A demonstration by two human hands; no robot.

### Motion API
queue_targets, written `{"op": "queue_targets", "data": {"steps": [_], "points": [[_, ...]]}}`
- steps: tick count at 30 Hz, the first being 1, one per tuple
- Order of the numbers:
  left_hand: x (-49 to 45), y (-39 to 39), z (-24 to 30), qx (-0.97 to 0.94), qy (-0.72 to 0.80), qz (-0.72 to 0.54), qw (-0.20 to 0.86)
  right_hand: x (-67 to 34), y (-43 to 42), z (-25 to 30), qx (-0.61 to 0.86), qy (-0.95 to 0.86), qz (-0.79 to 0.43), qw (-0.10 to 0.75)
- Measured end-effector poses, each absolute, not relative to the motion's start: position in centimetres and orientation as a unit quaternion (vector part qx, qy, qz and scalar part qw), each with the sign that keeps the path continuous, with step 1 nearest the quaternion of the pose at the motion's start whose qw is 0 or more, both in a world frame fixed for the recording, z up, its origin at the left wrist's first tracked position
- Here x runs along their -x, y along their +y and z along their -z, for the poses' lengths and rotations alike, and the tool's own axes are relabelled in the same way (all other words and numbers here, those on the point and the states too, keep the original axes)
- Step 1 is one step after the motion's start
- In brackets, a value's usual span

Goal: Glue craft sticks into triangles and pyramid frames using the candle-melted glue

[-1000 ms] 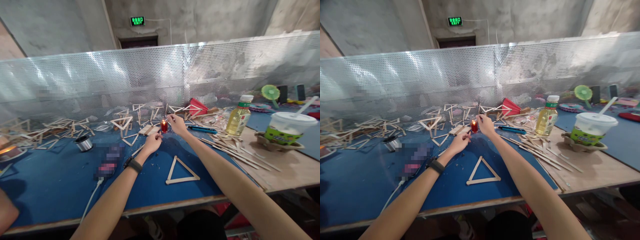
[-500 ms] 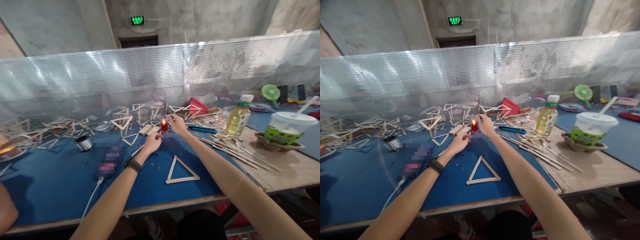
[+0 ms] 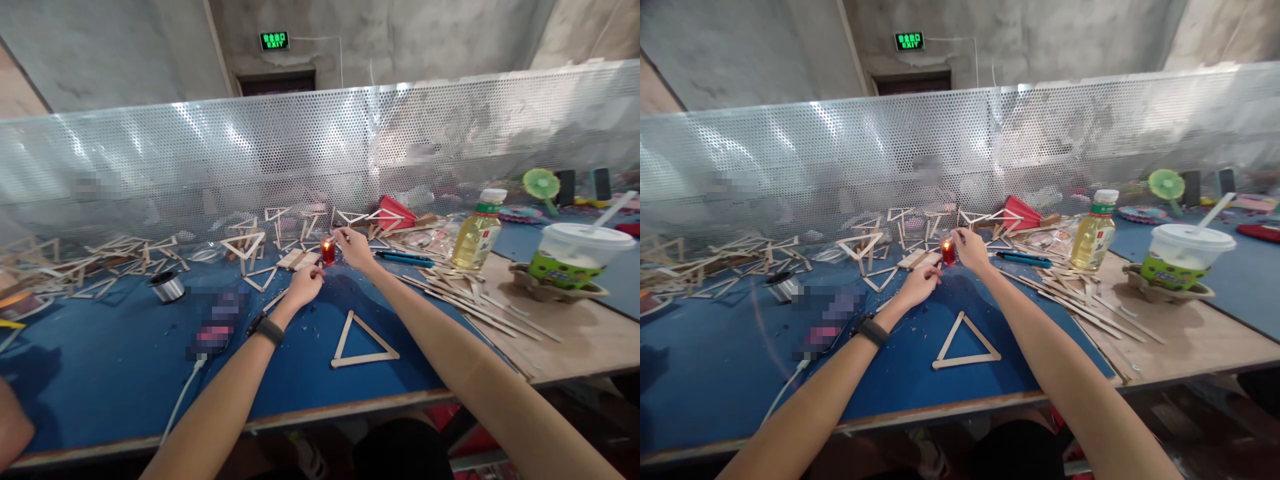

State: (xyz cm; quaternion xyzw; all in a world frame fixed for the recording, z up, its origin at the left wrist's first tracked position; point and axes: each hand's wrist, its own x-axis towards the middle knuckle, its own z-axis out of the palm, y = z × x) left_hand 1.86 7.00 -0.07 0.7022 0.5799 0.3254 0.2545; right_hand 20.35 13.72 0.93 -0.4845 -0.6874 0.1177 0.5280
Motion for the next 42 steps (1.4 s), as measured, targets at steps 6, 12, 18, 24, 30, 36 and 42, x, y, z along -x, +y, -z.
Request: {"op": "queue_targets", "data": {"steps": [6,12,18,24,30,36,42], "points": [[-1.83,7.22,0.36,-0.700,0.579,-0.330,0.255,-20.30,13.72,-0.95,0.488,-0.686,-0.122,0.526],[-1.73,7.46,0.56,-0.703,0.576,-0.332,0.255,-20.30,13.55,-1.08,0.481,-0.684,-0.124,0.534],[-1.72,7.50,0.62,-0.704,0.575,-0.331,0.253,-20.30,13.51,-1.07,0.482,-0.684,-0.122,0.534],[-1.75,7.35,0.49,-0.703,0.577,-0.331,0.252,-20.25,13.47,-1.01,0.491,-0.685,-0.114,0.526],[-1.80,7.30,0.40,-0.703,0.576,-0.331,0.253,-20.20,13.38,-1.11,0.494,-0.688,-0.103,0.521],[-1.85,7.26,0.35,-0.703,0.576,-0.330,0.255,-20.17,13.32,-1.14,0.502,-0.690,-0.097,0.511],[-1.83,7.30,0.39,-0.704,0.574,-0.329,0.256,-20.14,13.09,-1.21,0.501,-0.690,-0.097,0.514]]}}
